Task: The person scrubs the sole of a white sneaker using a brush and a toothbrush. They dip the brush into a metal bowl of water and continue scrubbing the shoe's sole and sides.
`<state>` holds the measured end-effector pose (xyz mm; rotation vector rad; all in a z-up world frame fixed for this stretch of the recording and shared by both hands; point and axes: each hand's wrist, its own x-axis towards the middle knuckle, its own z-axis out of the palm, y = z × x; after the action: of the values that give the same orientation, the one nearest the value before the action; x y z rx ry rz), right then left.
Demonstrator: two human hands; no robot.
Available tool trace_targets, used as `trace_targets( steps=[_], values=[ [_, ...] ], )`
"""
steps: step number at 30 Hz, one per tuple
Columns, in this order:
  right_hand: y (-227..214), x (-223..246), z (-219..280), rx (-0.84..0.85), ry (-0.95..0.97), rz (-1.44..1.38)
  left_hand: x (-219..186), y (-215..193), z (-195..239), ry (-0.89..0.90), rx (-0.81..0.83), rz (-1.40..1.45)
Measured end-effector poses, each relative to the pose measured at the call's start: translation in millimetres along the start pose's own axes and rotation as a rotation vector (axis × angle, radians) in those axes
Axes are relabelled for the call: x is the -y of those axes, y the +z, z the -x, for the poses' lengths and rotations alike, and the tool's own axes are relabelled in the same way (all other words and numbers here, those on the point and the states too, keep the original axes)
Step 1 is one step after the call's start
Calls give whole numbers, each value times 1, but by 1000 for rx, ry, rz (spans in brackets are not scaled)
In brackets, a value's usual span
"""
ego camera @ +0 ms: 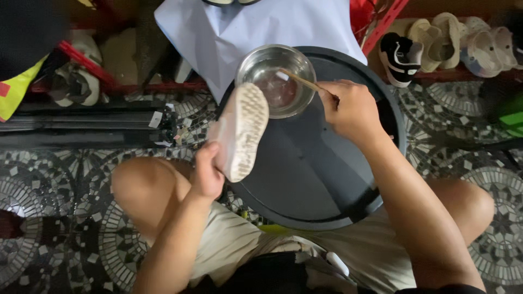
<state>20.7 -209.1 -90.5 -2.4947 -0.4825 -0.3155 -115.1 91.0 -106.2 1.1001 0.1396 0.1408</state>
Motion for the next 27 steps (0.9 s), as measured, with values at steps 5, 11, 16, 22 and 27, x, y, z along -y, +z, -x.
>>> trace_targets(
  steps=[5, 11, 16, 22, 27],
  values=[
    [-8, -1, 11, 46, -11, 97, 12, -11, -6, -65, -59, 219],
    [10, -42, 36, -101, 143, 149, 16, -9, -8, -76, -79, 309],
    [77, -117, 47, -83, 206, 187, 23, -9, -9, -71, -83, 307],
    [60, -64, 35, 57, 499, 354, 21, -6, -9, -94, -93, 316],
    [65, -78, 36, -76, 400, 293, -6, 14, 1, -72, -72, 308]
  ],
)
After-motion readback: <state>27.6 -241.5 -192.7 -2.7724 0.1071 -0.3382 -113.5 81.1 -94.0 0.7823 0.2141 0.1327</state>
